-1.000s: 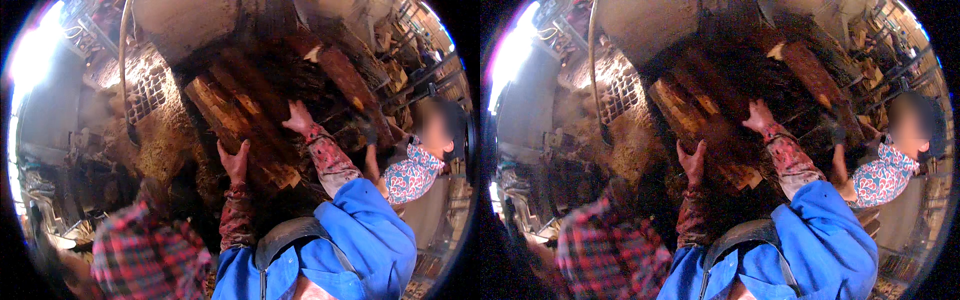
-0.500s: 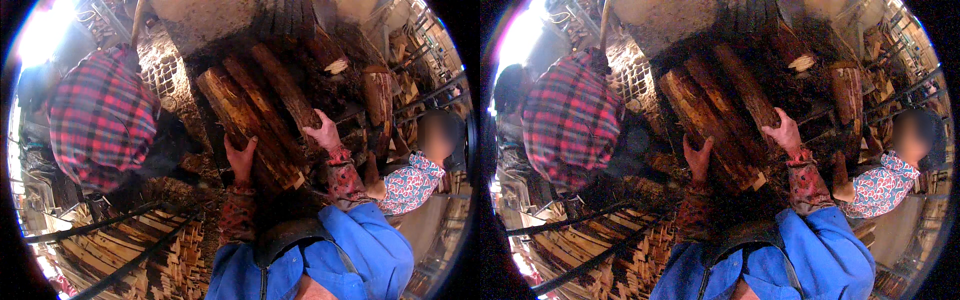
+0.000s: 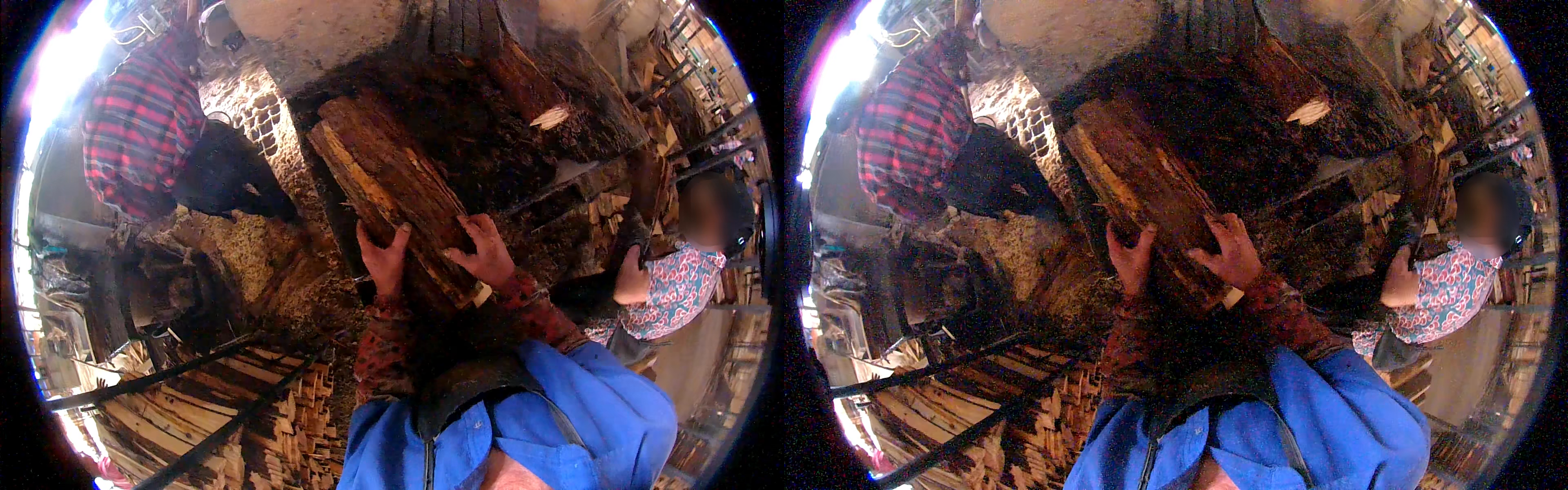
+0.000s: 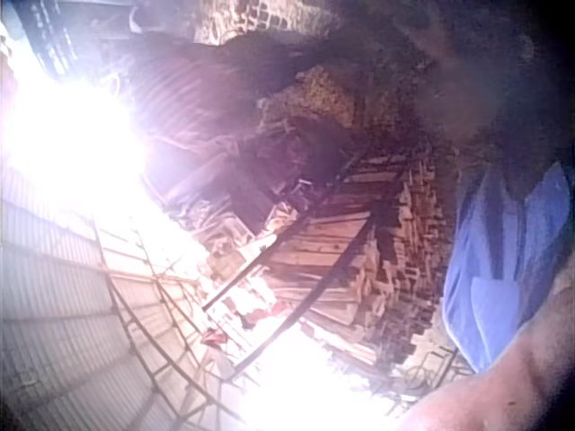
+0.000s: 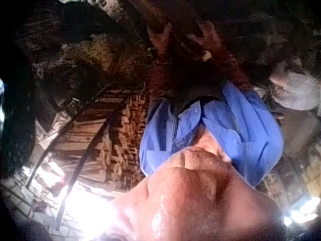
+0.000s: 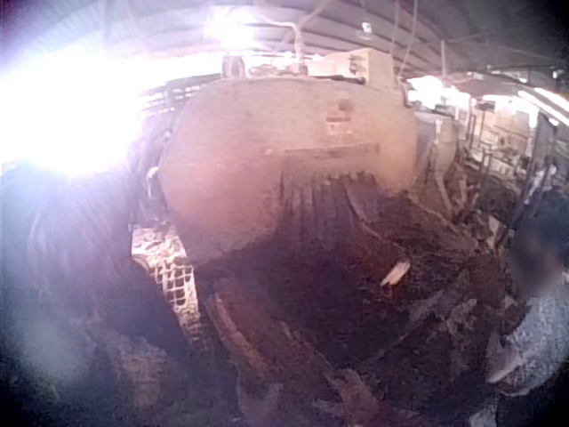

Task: The person stacks split logs onto a metal rack in a wood processing facility. They pick up logs from a pile, arrange them on the rack, and occasionally move the rack to a new location to continue stacking.

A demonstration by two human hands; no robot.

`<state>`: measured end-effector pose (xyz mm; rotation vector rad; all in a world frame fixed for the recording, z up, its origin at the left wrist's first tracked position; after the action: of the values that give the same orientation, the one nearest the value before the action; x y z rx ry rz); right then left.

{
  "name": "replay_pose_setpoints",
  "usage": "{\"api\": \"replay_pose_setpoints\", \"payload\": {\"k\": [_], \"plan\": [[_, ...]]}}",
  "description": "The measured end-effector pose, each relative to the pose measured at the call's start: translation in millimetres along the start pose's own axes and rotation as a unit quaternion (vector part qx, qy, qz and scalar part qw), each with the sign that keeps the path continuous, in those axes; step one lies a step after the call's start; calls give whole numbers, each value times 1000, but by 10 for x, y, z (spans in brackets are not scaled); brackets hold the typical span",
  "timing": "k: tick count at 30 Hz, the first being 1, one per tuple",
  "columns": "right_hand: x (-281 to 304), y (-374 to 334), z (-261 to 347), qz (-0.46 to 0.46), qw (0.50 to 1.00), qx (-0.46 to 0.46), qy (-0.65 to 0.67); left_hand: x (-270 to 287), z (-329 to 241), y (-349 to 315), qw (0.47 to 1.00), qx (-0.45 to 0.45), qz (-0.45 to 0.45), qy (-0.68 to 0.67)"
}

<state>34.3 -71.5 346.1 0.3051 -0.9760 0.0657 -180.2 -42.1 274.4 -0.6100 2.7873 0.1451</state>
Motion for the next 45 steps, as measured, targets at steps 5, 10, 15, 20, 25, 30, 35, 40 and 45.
{"api": "replay_pose_setpoints", "payload": {"k": [5,10,15,20,25,30,35,40,45], "plan": [[0,-332,128,-35,998,52,-15,234,162,-237,999,14,4,46],[-233,-703,-7,-14,1000,22,3,286,65,-494,999,-15,38,-6],[160,-296,-124,-76,996,-26,-42,777,150,-503,999,5,37,-8],[855,455,-1100,-193,911,-122,-343,996,158,-500,998,52,22,7],[911,818,-2004,-18,886,-241,-395,1073,49,-426,997,69,8,23],[882,776,-2047,-37,921,-215,-324,1130,49,-397,998,61,6,-18],[1068,796,-2084,-38,925,-203,-318,955,-131,-293,998,62,12,9],[1267,1001,-1947,15,893,-211,-397,748,-147,-31,995,70,-4,76],[1499,1327,-1657,0,889,-175,-424,387,-211,254,997,79,1,10]]}}
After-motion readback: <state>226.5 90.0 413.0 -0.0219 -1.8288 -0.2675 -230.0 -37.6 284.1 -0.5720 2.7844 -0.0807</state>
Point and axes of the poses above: each hand's wrist, its own y-axis towards the middle knuckle, its own x-axis out of the back of the hand, z = x × y, the point moved 4 cm from there along y, towards the middle knuckle, and after that the axes turned 11 degrees about -y, right-handed, at the moved point
